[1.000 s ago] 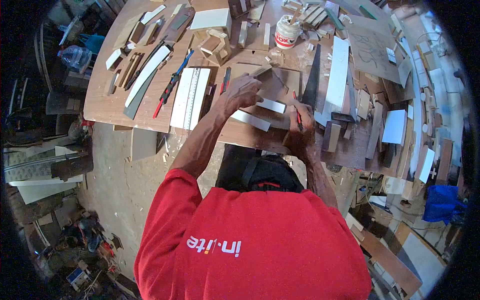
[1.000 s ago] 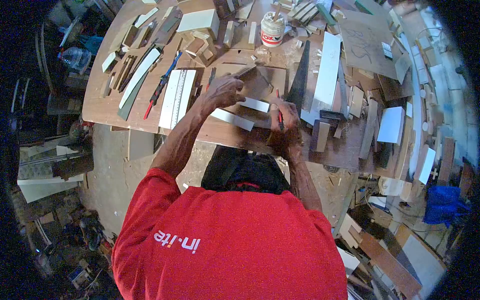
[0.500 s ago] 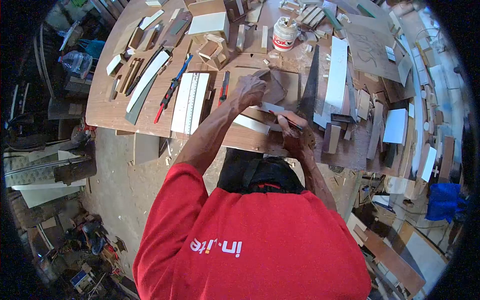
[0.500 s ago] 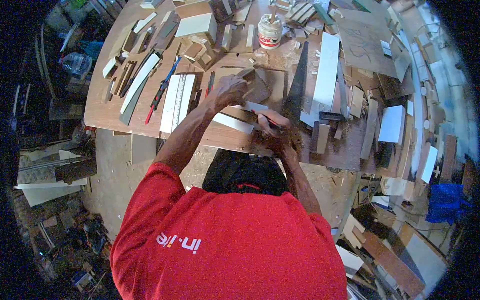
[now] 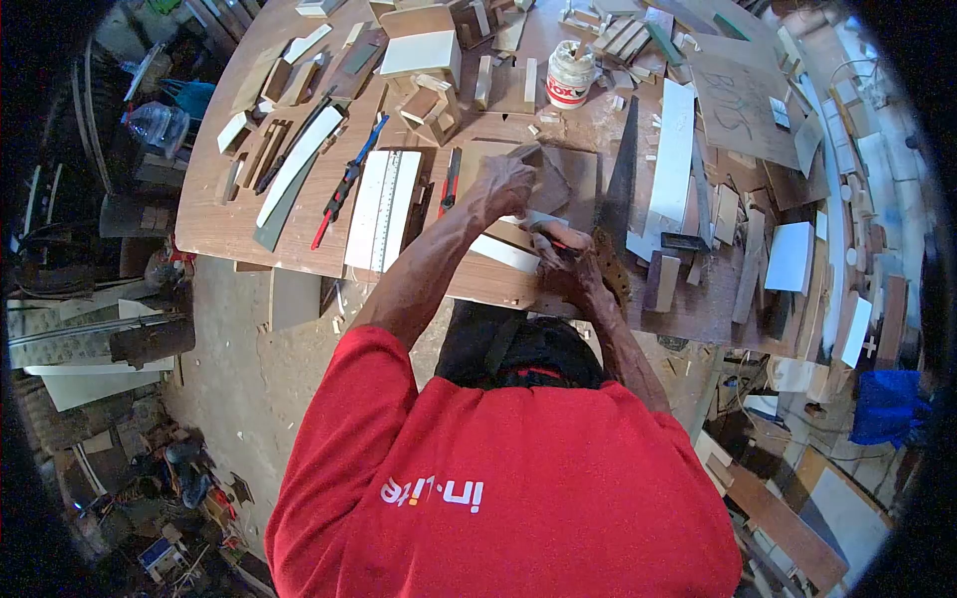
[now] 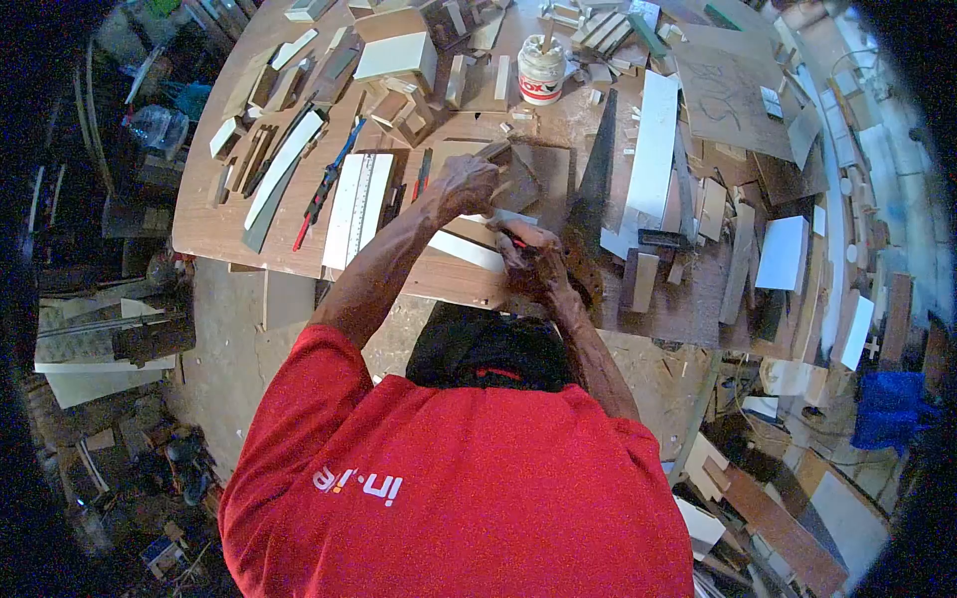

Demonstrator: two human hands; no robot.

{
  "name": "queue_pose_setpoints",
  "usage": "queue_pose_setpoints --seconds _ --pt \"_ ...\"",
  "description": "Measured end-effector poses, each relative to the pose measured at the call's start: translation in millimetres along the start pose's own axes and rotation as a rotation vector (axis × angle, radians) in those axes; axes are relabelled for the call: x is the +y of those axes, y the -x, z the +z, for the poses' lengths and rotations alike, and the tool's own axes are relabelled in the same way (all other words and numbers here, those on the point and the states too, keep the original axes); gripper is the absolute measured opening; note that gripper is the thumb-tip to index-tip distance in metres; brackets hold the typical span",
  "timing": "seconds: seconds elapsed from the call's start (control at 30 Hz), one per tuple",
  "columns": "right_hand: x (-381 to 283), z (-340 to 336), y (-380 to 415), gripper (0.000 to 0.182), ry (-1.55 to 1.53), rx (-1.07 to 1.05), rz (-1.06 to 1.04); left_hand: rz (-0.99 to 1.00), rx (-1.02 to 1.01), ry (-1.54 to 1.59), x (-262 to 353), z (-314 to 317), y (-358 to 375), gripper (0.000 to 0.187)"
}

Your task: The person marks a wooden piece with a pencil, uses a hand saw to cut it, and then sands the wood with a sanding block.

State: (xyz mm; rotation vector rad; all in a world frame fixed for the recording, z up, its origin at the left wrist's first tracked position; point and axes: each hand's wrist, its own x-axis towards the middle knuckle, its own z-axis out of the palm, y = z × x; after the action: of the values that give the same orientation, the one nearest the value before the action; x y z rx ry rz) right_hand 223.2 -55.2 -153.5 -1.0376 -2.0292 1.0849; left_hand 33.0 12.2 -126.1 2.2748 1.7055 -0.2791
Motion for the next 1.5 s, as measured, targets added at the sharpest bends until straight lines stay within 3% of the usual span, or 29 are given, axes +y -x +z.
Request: queue_pose_setpoints --seconds 0.23,0.67,0.73,0.83,1.37,1.5 --pt "2.5 3.1 2.0 0.023 -0.037 -0.025 -0.056 0.002 -0.043 -0.013 3.1 -4.5 -0.6 0.036" --pt "-1.6 -3.9 3.5 0.021 0.023 -0.017 -0.136 0.024 0.076 -0.028 2.8 1.6 0.4 0.030" --pt "-2.0 -8.9 9.7 0.021 0.082 0.011 -0.018 0.029 0.090 -0.016 3.7 1.3 1.3 0.030" --pt "-4.1 -12.1 13.1 0.020 -0.063 0.059 -0.048 0.022 0.048 -0.025 2.3 0.2 -1.4 0.030" --pt "3.5 -0.8 8.0 0.017 -0.073 0.054 -0.121 0.035 0.056 -0.021 2.8 -1.6 4.0 0.030" --pt "-6.0 -23.0 22.2 0.020 0.046 0.060 0.007 0.039 0.025 -0.012 3.1 -2.4 6.6 0.027"
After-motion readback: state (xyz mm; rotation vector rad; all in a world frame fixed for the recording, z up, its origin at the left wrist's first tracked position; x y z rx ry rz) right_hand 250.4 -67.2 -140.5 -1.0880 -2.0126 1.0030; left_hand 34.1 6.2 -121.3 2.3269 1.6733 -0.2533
